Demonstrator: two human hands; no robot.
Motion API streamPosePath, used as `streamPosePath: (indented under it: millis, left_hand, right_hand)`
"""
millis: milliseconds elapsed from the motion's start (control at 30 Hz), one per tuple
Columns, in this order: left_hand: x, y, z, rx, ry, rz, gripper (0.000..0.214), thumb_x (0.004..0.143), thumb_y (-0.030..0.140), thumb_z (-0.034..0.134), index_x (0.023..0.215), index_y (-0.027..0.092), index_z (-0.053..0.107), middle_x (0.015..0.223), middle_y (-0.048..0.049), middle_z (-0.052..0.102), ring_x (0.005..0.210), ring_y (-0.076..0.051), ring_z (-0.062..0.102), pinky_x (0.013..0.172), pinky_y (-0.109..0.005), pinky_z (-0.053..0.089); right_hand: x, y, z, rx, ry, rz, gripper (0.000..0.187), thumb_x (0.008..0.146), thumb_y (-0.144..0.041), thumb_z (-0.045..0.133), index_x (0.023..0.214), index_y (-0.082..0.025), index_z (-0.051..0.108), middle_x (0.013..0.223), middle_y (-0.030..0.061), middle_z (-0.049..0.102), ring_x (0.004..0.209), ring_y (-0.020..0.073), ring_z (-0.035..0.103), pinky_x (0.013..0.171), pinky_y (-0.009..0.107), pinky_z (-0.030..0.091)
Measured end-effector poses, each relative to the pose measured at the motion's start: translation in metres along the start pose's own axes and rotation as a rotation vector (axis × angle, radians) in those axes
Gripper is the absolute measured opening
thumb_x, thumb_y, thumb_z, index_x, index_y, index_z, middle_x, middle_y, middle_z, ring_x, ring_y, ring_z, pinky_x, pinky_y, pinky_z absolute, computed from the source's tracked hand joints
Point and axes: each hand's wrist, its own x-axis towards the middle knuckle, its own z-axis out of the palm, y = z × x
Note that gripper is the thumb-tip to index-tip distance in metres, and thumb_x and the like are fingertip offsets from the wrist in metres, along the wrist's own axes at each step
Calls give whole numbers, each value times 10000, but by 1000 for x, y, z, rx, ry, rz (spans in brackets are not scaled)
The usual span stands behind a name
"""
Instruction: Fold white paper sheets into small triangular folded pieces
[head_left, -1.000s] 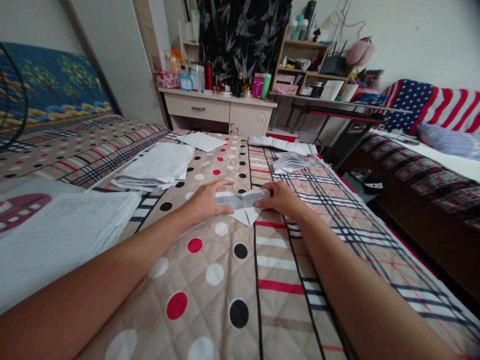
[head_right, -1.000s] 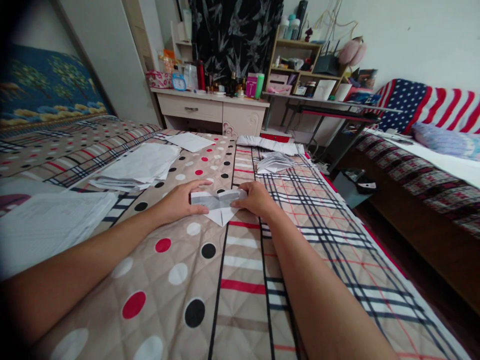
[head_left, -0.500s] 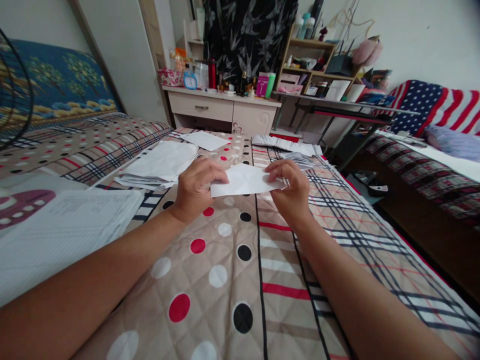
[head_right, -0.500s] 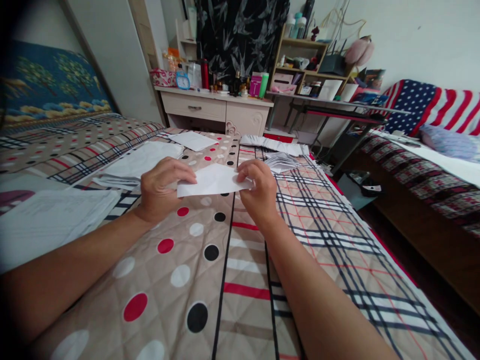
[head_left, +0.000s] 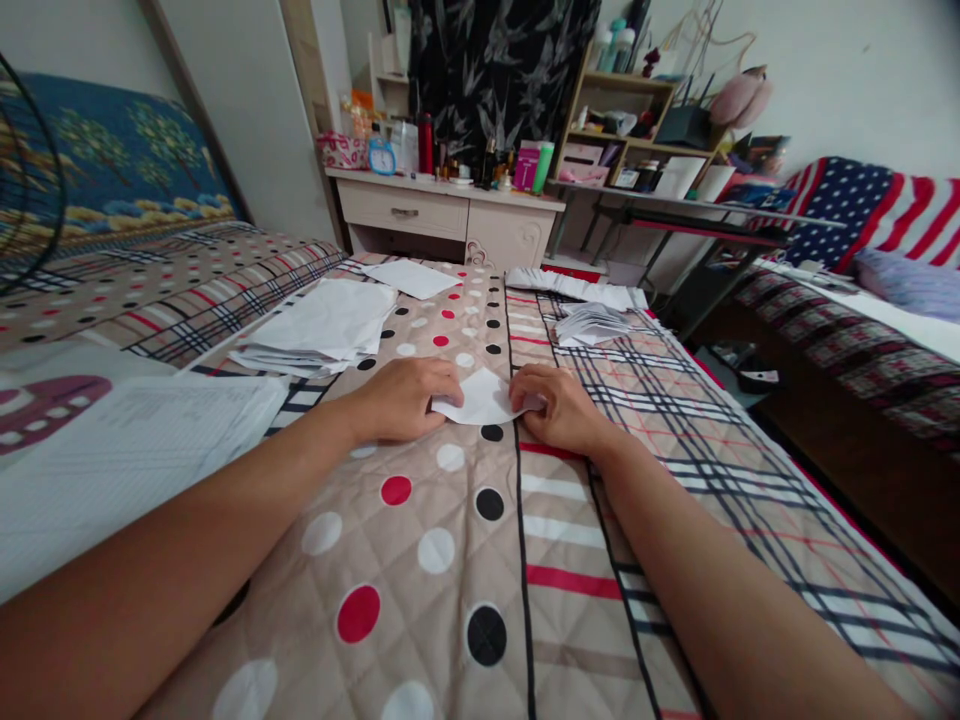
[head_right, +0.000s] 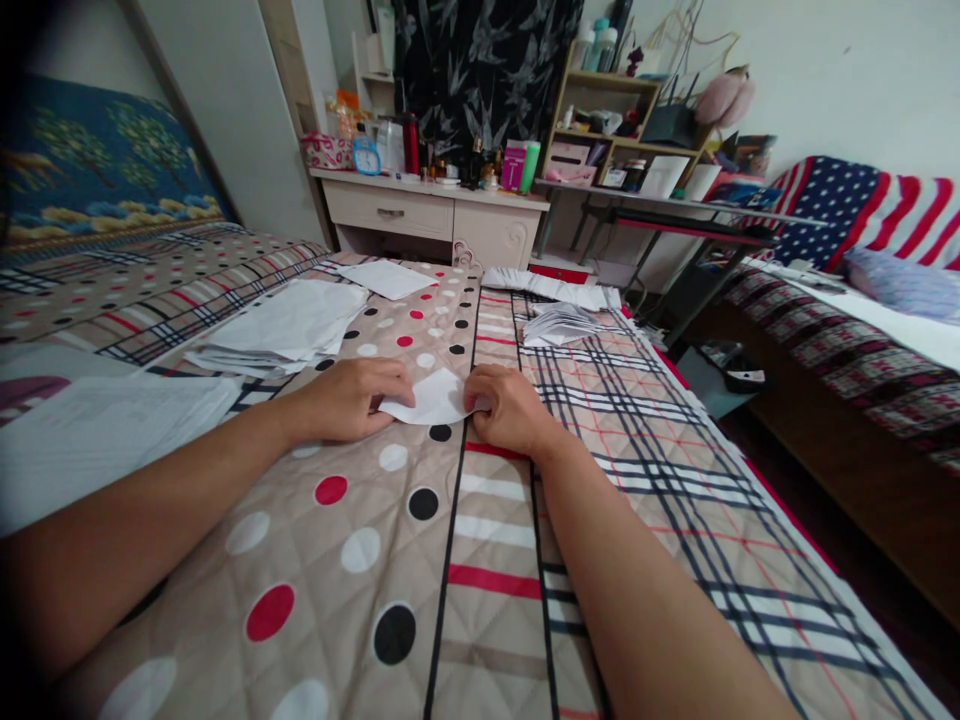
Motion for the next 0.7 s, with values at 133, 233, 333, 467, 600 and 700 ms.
streamPosePath:
  millis: [133,233,333,467,600,700]
  left_hand:
    - [0,1,-4,-38,-24,-24,143,833,318,653,885,230,754,985,-32,695,869,-182,644,799,-291,478]
    - [1,-4,-2,-107,-8,-34,209,883,359,604,880,230,769,926,-36,718,820,-166,653,768,-280,480]
    - [1,-9,0,-156,25,-41,197,879,332,608,866,222,770,869,-40,733,776,-164,657,730,-276,481]
    - [2,-11,2,-193,65,-79,168,859,287,617,812,202,754,817,-37,729,728,-161,651,693,-277,477]
    - [3,-9,4,-225,108,-136,157,842,257,620,762,188,737,773,-27,717,685,-149,631,661,-269,462]
    - [3,-9,6,-225,129,-169,165,833,249,619,725,179,722,730,-21,702,661,-146,615,639,-264,444]
  right_hand:
    - [-3,7,0,249,10,68,81,719,-109,616,721,-181,653,906,66,656,850,191,606,780,315,470]
    - [-3,13,2,425,15,157,70,767,-219,650,720,-175,678,922,71,678,861,193,625,799,331,475]
    - [-3,15,3,459,36,249,117,783,-271,652,740,-169,689,909,64,694,837,185,628,793,330,469]
    - [-1,12,4,411,85,332,147,793,-286,632,710,-170,664,867,49,693,790,166,615,764,318,467]
    - [0,10,6,331,163,380,134,764,-281,656,685,-173,648,881,49,694,785,163,614,750,312,467]
    - [1,10,7,276,193,394,132,750,-262,662,655,-176,635,877,50,700,786,167,617,750,311,465]
